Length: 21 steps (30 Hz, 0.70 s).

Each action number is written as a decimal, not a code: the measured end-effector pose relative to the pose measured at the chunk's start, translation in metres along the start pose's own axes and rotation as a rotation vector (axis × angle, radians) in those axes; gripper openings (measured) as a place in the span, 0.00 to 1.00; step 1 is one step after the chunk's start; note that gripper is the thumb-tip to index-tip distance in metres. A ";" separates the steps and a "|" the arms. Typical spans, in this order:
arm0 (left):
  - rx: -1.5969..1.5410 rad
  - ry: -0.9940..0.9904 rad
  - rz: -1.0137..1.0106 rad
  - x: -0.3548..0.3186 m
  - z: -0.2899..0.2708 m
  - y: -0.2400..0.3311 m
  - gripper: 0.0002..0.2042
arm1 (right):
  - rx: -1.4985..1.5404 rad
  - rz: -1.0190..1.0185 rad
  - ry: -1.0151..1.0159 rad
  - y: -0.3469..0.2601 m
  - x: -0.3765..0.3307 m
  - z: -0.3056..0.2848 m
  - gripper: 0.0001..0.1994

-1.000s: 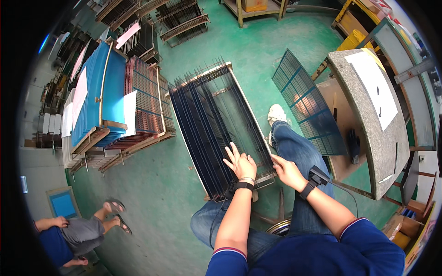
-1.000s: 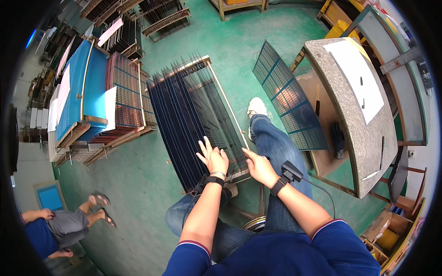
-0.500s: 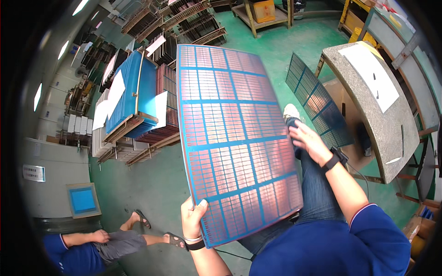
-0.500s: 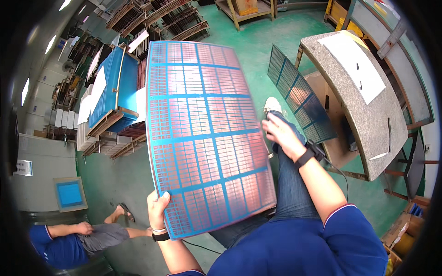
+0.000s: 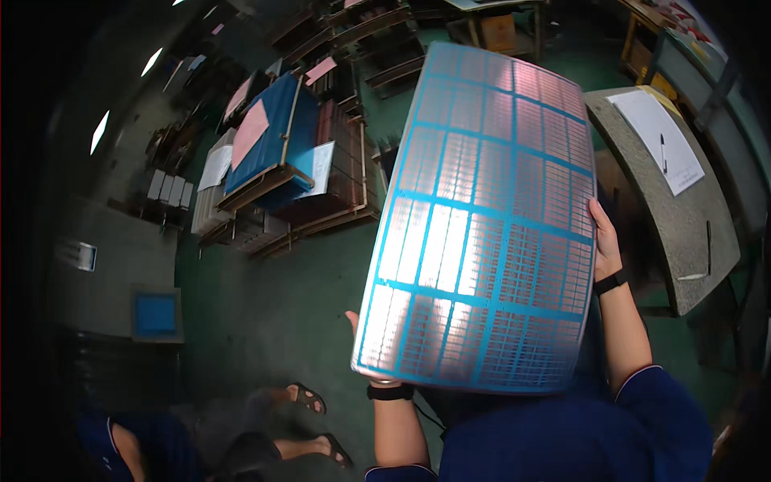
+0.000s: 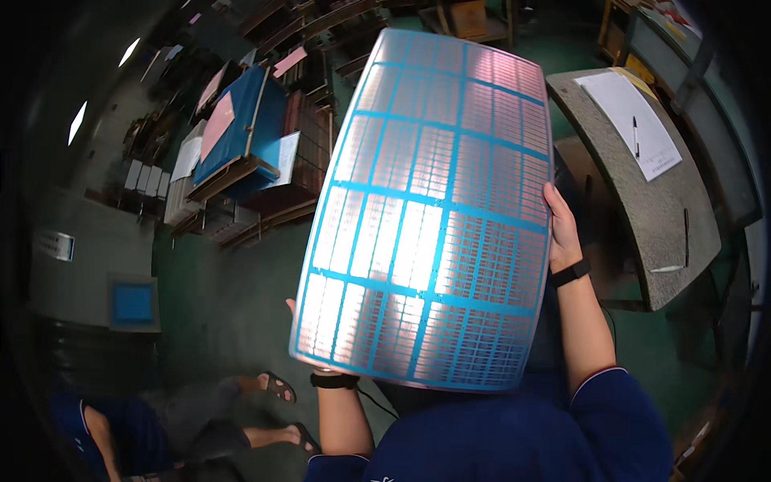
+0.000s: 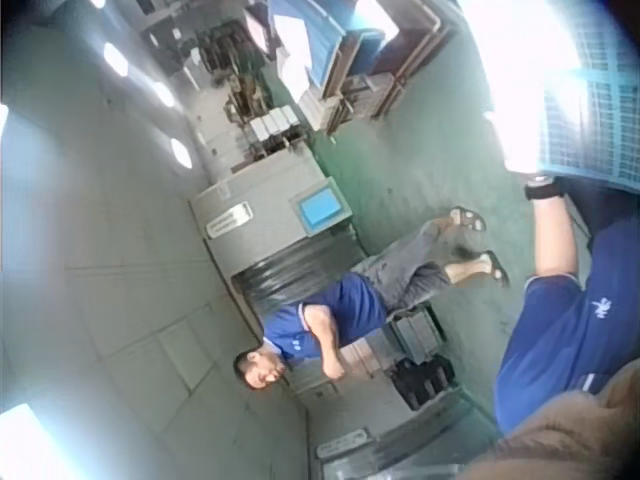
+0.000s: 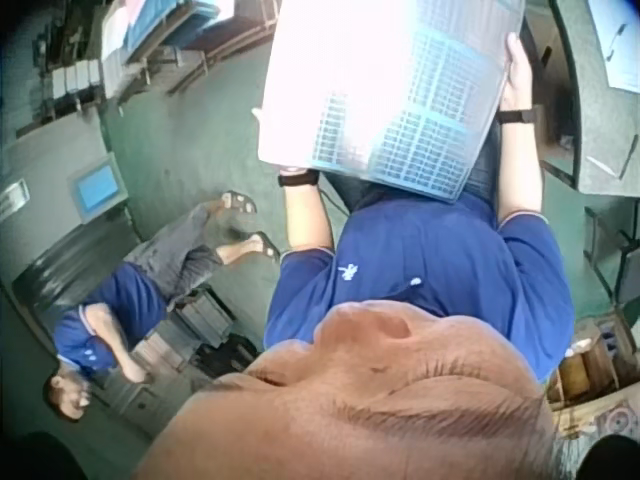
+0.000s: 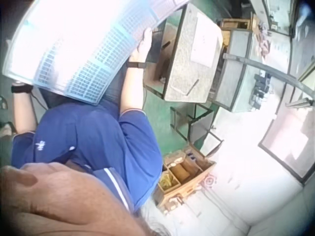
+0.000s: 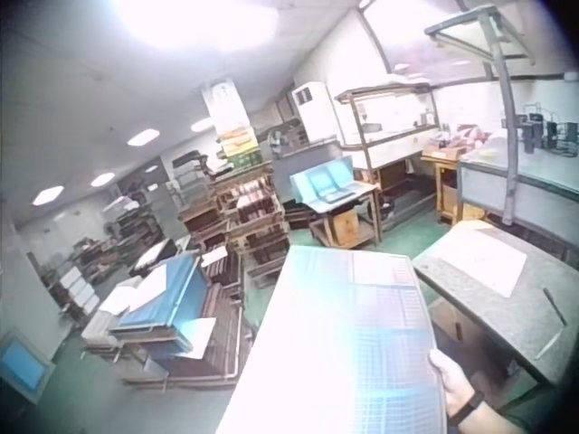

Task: Picking up thin blue metal sheets from a stack and inserting them into a specialized vertical rack.

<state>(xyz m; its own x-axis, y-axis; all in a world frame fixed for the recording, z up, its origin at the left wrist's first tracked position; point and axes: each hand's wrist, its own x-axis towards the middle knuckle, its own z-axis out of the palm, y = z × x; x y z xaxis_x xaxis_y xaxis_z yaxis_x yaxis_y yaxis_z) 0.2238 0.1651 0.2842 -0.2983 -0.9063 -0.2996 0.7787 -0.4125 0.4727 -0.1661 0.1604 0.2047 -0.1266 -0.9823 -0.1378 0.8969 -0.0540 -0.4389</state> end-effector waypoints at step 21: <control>0.300 0.344 0.473 -0.049 -0.087 -0.010 0.06 | -0.018 -0.588 -0.152 -0.118 -0.058 -0.031 0.16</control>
<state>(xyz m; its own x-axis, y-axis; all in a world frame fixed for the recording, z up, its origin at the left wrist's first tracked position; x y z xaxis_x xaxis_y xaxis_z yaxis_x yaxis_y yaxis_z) 0.2787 0.2219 0.2225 0.2708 -0.9354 -0.2273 0.5800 -0.0299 0.8141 -0.2777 0.2292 0.2374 -0.5356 -0.8033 0.2603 0.6876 -0.5938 -0.4178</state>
